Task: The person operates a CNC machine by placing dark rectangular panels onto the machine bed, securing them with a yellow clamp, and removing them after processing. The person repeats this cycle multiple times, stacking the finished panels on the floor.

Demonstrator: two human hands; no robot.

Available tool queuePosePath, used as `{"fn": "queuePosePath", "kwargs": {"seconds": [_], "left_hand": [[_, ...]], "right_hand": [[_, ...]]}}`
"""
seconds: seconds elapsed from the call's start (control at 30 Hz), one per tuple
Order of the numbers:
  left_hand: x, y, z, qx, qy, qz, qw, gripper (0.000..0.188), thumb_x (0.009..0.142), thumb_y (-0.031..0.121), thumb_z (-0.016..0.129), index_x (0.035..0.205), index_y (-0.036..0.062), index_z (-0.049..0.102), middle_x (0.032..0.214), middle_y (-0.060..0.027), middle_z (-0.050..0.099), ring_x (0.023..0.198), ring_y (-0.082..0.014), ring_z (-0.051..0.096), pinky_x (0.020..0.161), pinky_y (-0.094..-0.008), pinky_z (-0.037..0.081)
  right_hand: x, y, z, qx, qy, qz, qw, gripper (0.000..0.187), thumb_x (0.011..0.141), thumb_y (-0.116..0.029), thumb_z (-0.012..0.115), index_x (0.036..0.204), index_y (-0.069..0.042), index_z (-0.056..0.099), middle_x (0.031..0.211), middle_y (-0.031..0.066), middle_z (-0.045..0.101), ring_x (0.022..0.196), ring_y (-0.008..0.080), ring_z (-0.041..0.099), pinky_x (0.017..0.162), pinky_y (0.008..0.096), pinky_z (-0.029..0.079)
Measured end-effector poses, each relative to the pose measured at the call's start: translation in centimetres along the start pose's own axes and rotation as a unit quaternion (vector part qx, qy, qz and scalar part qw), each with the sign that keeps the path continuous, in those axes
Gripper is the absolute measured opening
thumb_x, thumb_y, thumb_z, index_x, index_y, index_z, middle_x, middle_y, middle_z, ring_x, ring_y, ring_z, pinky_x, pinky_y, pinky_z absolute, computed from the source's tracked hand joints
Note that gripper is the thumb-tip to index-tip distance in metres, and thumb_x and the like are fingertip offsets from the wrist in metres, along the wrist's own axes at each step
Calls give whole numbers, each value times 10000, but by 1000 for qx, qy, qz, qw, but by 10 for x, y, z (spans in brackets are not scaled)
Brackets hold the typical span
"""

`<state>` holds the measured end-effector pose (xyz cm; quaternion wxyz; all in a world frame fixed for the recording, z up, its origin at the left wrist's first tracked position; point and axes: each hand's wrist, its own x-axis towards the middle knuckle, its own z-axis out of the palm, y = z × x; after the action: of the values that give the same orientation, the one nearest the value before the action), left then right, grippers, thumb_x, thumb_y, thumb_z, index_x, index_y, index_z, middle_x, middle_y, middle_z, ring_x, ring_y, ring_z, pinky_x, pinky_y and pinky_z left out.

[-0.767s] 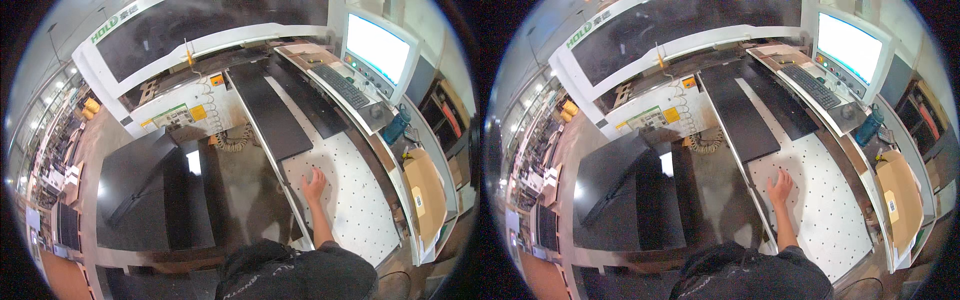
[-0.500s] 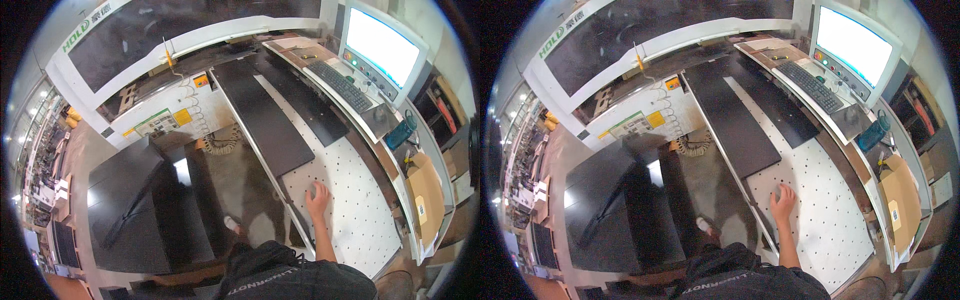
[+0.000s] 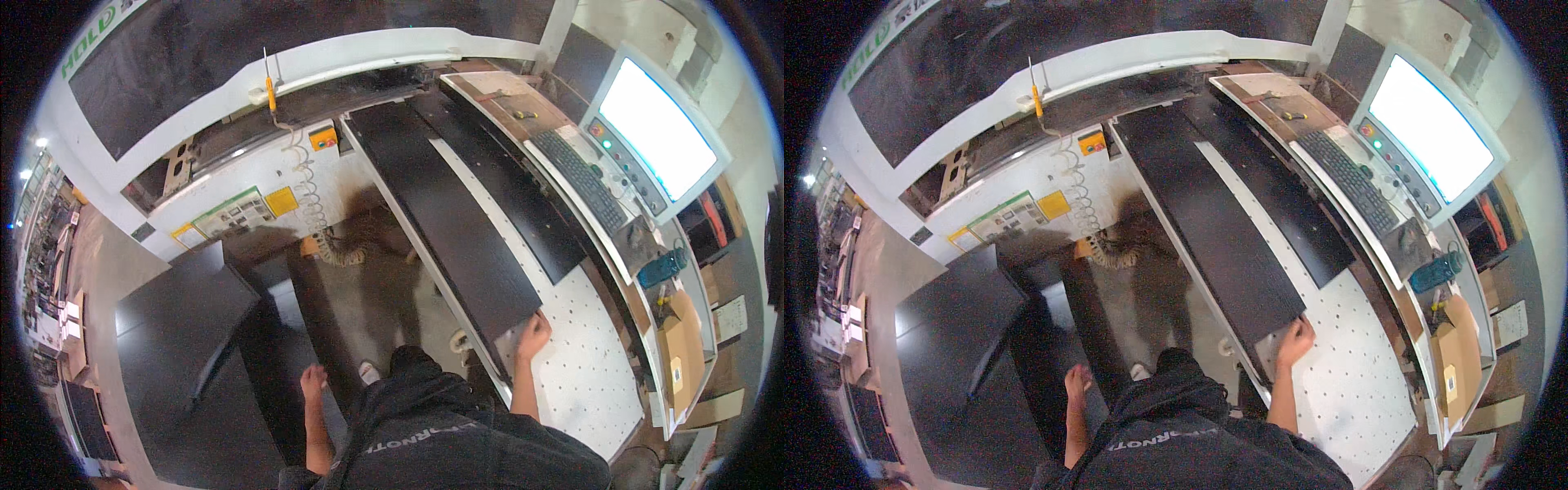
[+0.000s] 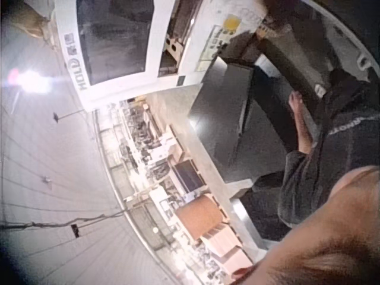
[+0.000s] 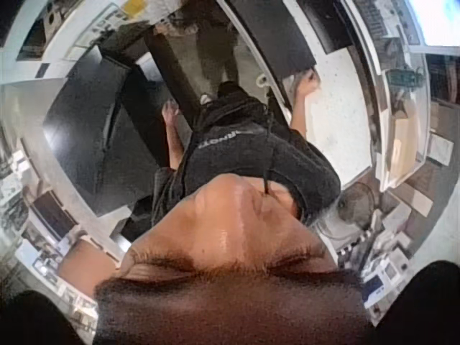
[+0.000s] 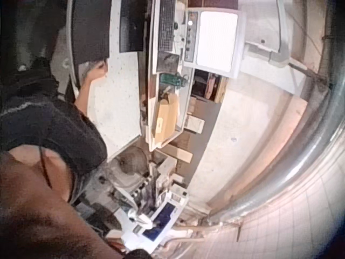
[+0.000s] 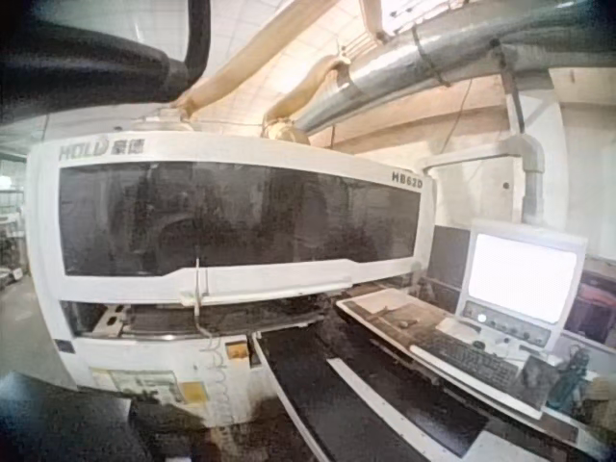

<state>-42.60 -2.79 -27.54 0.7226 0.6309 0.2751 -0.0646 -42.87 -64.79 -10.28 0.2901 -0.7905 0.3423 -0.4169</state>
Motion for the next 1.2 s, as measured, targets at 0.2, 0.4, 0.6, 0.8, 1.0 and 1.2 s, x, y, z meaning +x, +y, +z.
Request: {"fn": "queuePosePath", "kwargs": {"seconds": [0.2, 0.4, 0.6, 0.8, 1.0, 1.2], "left_hand": [[68, 249, 109, 77, -19, 201, 976, 309, 1073, 231, 548, 1211, -14, 678, 893, -49, 705, 809, -119, 646, 679, -271, 505], [150, 409, 173, 204, -42, 402, 892, 286, 1063, 217, 566, 1072, -31, 708, 760, -17, 644, 692, -98, 575, 655, -285, 480], [234, 576, 208, 332, 97, 472, 811, 273, 1026, 228, 615, 1117, 1, 738, 1022, -125, 755, 940, -172, 684, 852, -337, 527], [298, 697, 250, 444, 146, 538, 701, 607, 1014, 403, 623, 1414, -45, 541, 1394, -255, 591, 1306, -337, 562, 1113, -412, 402], [395, 709, 282, 428, 66, 435, 790, 626, 1030, 473, 563, 1399, -31, 538, 1320, -264, 603, 1252, -412, 560, 1076, -459, 405], [460, 712, 247, 417, 152, 452, 774, 631, 1058, 539, 449, 1268, -32, 616, 1112, -255, 667, 1074, -430, 603, 1043, -449, 416]], "right_hand": [[39, 25, 1, -137, 34, 130, 981, 372, 938, -290, 624, 869, 52, 751, 733, 234, 695, 645, 336, 651, 663, 475, 495], [96, 37, 36, -198, 28, 158, 967, 377, 942, -337, 595, 1005, 8, 734, 923, 238, 736, 835, 390, 708, 771, 479, 544], [148, -10, 59, -404, -39, 340, 849, 562, 917, -516, 524, 1047, -16, 745, 1061, 262, 726, 1008, 463, 691, 901, 560, 538], [162, 48, 31, -393, -97, 354, 843, 640, 920, -546, 496, 1045, 37, 727, 1108, 325, 691, 1077, 473, 668, 938, 557, 507], [154, 52, 32, -419, -69, 321, 846, 593, 949, -507, 502, 996, 41, 724, 1001, 329, 697, 965, 499, 677, 855, 579, 517], [156, 37, 50, -420, -44, 299, 856, 514, 983, -457, 484, 998, -3, 724, 995, 285, 708, 937, 488, 682, 823, 572, 522]]}}
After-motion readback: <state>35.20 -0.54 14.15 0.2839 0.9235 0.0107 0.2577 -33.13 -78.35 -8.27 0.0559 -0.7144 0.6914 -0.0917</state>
